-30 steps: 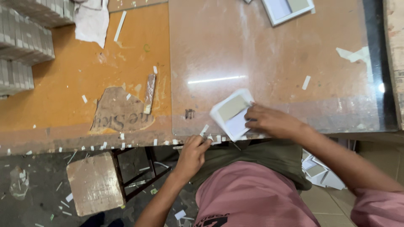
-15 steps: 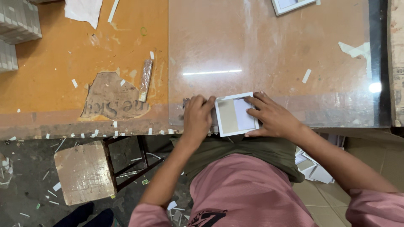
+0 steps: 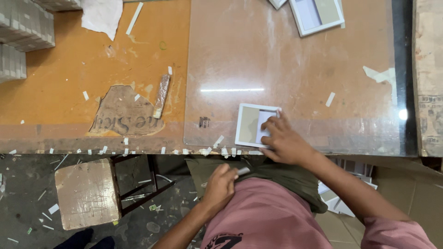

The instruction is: The person assembles small square frames by hand on a workbench. They pick up frame parts, align them, and press them together, then place the completed frames aside. The process is repeated for multiple frames.

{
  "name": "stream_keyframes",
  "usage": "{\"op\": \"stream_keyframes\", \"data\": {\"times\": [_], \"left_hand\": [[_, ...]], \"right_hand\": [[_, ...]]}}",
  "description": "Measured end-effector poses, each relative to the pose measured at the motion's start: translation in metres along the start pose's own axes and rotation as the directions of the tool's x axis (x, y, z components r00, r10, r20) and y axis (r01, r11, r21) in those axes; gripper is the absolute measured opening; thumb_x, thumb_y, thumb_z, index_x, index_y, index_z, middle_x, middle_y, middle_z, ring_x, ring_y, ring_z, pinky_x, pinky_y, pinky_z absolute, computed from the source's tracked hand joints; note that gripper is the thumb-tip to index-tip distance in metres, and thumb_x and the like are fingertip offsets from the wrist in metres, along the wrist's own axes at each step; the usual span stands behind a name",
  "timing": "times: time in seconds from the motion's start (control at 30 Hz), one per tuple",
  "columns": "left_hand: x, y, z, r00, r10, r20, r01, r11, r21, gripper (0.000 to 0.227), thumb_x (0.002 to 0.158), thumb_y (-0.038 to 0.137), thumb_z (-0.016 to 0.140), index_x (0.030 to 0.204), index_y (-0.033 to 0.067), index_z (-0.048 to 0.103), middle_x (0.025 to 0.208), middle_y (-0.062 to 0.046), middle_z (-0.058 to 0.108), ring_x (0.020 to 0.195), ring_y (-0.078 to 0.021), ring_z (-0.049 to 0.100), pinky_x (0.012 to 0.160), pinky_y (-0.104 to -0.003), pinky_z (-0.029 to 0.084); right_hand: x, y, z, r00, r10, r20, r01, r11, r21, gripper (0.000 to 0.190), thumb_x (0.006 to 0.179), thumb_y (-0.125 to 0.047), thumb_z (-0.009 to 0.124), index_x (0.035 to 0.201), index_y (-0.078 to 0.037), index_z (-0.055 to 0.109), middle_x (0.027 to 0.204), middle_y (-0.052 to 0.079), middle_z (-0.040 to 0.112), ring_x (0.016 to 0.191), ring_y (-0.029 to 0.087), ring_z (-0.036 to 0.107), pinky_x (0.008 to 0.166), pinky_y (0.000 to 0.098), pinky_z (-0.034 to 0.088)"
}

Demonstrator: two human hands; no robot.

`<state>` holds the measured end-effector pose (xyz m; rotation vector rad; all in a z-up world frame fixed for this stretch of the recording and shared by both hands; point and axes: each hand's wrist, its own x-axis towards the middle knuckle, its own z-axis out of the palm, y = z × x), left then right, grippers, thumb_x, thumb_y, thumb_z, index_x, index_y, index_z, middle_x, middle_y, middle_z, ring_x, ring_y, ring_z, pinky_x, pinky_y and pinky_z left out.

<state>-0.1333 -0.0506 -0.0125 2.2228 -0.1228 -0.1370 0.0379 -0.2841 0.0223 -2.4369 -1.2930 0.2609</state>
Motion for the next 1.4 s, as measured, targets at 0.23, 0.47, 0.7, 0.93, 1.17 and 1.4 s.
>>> {"op": "stream_keyframes", "data": {"times": [0.23, 0.47, 0.7, 0.93, 1.17, 1.4], "left_hand": [[0.055, 0.026, -0.046, 0.91, -0.196, -0.364, 0.101, 0.959, -0.265, 0.036, 0.098, -0.002, 0.054, 0.132, 0.0005, 0.062, 0.083, -0.016, 0.069, 0.065, -0.0201, 0.066, 0.06, -0.034, 0.053], [0.147, 0.061, -0.093, 0.923, 0.091, -0.373, -0.104, 0.994, -0.015, 0.041, 0.096, 0.01, 0.063, 0.137, 0.0107, 0.066, 0.083, -0.022, 0.069, 0.071, -0.035, 0.068, 0.065, -0.044, 0.053], [0.132, 0.069, -0.078, 0.938, 0.001, -0.346, 0.068, 0.98, 0.188, 0.042, 0.096, 0.018, 0.063, 0.138, 0.0146, 0.066, 0.074, -0.017, 0.066, 0.063, -0.0366, 0.066, 0.059, -0.048, 0.051], [0.138, 0.062, -0.074, 0.915, -0.054, -0.401, 0.118, 0.984, 0.136, 0.042, 0.099, 0.017, 0.062, 0.14, 0.0137, 0.064, 0.073, -0.014, 0.065, 0.063, -0.0325, 0.066, 0.059, -0.047, 0.051], [0.096, 0.095, -0.027, 0.99, 0.104, -0.092, -0.086, 0.979, 0.184, 0.052, 0.092, 0.016, 0.064, 0.144, 0.018, 0.06, 0.077, -0.013, 0.07, 0.062, -0.03, 0.067, 0.055, -0.045, 0.054], [0.152, 0.061, -0.076, 0.97, -0.041, -0.238, 0.157, 0.858, 0.489, 0.047, 0.097, 0.015, 0.06, 0.144, 0.0121, 0.06, 0.078, -0.014, 0.073, 0.053, -0.0282, 0.067, 0.043, -0.042, 0.053]], "right_hand": [[0.0, 0.004, 0.033, 0.943, 0.168, -0.287, 0.01, 0.849, 0.529, 0.027, 0.101, -0.029, 0.053, 0.094, -0.003, 0.059, 0.089, 0.011, 0.055, 0.095, 0.03, 0.051, 0.095, 0.0467, 0.041], [0.011, 0.002, 0.054, 0.776, 0.56, -0.288, -0.059, 0.52, 0.852, 0.058, 0.108, -0.046, 0.029, 0.076, -0.004, 0.052, 0.067, 0.001, 0.047, 0.065, 0.014, 0.042, 0.062, 0.0313, 0.035], [0.011, -0.01, 0.064, 0.778, 0.57, -0.262, -0.092, 0.516, 0.851, 0.074, 0.104, -0.063, 0.017, 0.071, -0.006, 0.05, 0.06, -0.002, 0.042, 0.056, 0.011, 0.037, 0.054, 0.031, 0.03], [0.027, -0.007, 0.061, 0.798, 0.573, -0.187, -0.076, 0.403, 0.912, 0.076, 0.105, -0.066, 0.016, 0.071, -0.006, 0.048, 0.063, -0.001, 0.042, 0.059, 0.012, 0.039, 0.054, 0.0301, 0.033], [0.018, 0.005, 0.078, 0.767, 0.598, -0.231, 0.017, 0.342, 0.94, 0.079, 0.103, -0.074, 0.011, 0.077, -0.009, 0.048, 0.07, -0.004, 0.045, 0.066, 0.008, 0.043, 0.058, 0.0263, 0.034], [0.019, 0.011, 0.085, 0.786, 0.565, -0.251, -0.078, 0.493, 0.867, 0.067, 0.106, -0.065, 0.033, 0.076, -0.008, 0.051, 0.069, -0.002, 0.047, 0.066, 0.008, 0.043, 0.059, 0.0273, 0.036]]}}
